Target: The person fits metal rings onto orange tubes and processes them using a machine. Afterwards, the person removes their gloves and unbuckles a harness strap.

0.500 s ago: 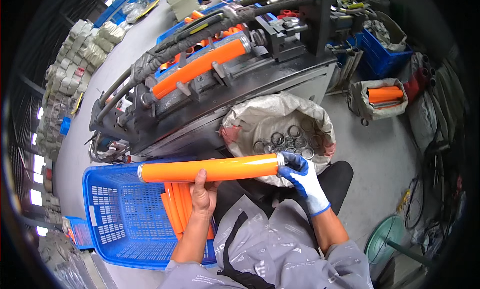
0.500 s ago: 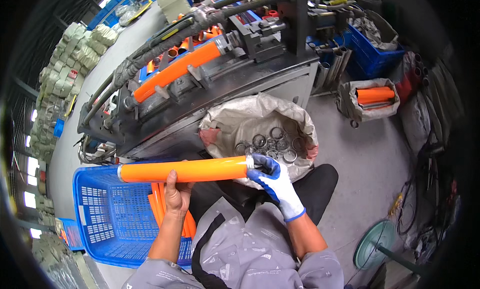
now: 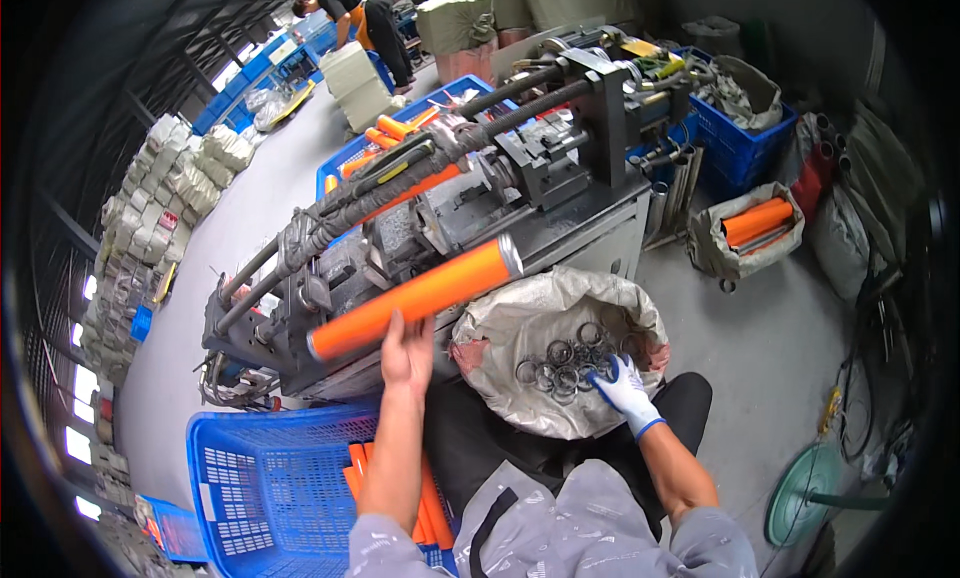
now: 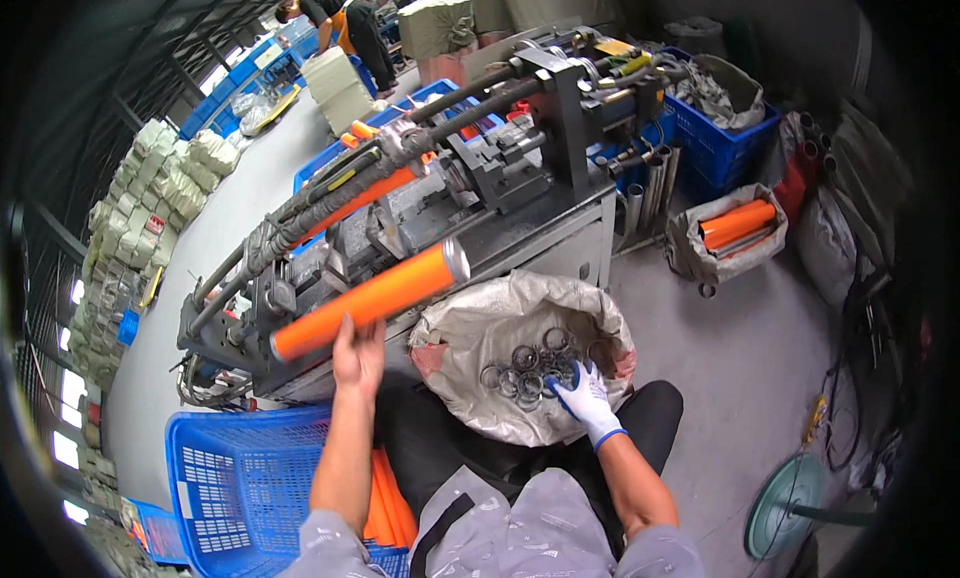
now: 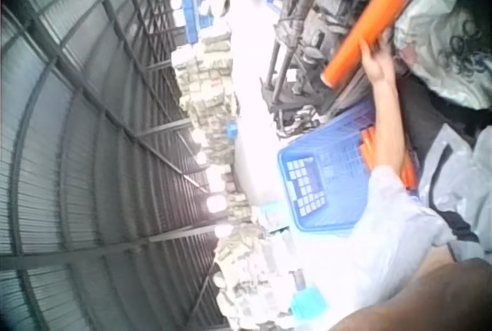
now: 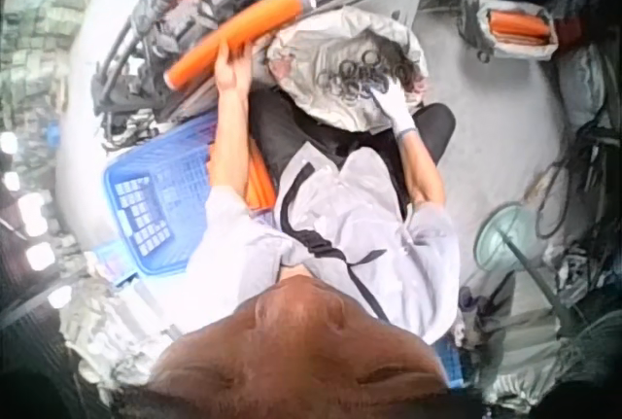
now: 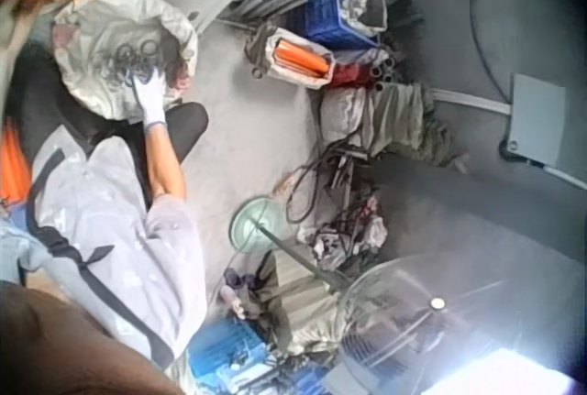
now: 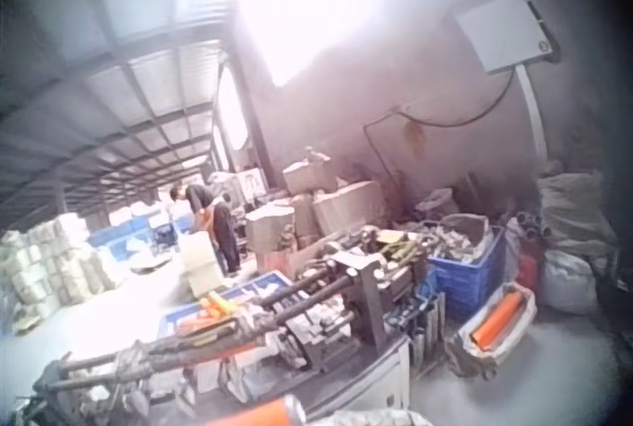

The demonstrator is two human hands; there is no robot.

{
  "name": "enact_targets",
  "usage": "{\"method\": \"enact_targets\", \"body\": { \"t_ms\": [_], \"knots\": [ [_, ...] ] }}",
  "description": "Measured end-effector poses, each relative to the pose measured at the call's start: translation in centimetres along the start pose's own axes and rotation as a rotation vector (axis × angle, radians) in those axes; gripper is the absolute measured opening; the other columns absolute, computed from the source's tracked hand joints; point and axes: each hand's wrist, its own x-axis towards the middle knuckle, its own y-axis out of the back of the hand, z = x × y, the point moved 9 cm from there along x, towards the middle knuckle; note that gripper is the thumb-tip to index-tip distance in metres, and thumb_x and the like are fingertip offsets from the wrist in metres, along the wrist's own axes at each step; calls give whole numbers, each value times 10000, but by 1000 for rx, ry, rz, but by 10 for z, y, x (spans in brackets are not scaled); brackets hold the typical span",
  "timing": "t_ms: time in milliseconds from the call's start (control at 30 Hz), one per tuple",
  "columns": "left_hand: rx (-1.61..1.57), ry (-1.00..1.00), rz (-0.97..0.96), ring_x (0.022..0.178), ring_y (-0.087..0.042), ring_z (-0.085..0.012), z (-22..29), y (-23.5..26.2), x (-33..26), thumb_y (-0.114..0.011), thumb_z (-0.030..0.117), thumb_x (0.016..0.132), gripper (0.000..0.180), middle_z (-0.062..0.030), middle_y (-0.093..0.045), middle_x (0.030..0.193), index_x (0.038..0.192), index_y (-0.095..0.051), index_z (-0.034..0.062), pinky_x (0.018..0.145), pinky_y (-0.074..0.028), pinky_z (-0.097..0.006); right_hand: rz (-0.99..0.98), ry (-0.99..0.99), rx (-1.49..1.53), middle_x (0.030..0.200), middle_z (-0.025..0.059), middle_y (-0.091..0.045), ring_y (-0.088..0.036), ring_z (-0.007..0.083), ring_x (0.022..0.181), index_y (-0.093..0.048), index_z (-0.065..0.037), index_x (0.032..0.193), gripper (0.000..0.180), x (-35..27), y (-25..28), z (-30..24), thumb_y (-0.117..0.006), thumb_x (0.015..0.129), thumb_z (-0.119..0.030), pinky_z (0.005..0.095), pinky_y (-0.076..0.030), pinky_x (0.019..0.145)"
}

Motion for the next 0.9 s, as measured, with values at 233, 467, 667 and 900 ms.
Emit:
{"method": "enact_targets", "body": {
  "t_ms": [233, 467, 667, 900],
  "knots": [
    [119, -69, 197, 1222, -479, -186, 24, -22, 138, -667, 404, 883, 455, -8, -559, 1250, 1255, -536, 176, 1091, -258, -413, -90, -83, -540, 1480, 281, -287, -279, 462, 1363, -307, -59, 1465, 945, 5, -23, 12, -639, 751, -582, 532, -210, 1125],
    [132, -40, 253, 1216, -476, -162, 0, 16, 153, -721, 426, 827, 478, 18, -565, 1239, 1215, -554, 202, 1060, -230, -412, -116, -95, -589, 1453, 275, -330, -337, 457, 1326, -285, -56, 1472, 967, 10, -19, 11, -669, 739, -557, 520, -264, 1099],
    [97, 30, 305, 1244, -461, -184, -16, 23, 148, -719, 444, 816, 520, -14, -558, 1275, 1235, -534, 198, 1040, -211, -420, -131, -128, -639, 1457, 231, -360, -337, 445, 1336, -335, -69, 1454, 895, 11, -18, 3, -645, 768, -553, 525, -266, 1101],
    [122, 28, 390, 1271, -452, -250, -17, 21, 151, -707, 479, 788, 655, -87, -534, 1302, 1293, -479, 129, 1093, -215, -476, -24, -125, -603, 1439, 244, -371, -358, 450, 1309, -416, -72, 1397, 840, 22, -3, -6, -694, 739, -514, 521, -295, 1082]
  ]
}}
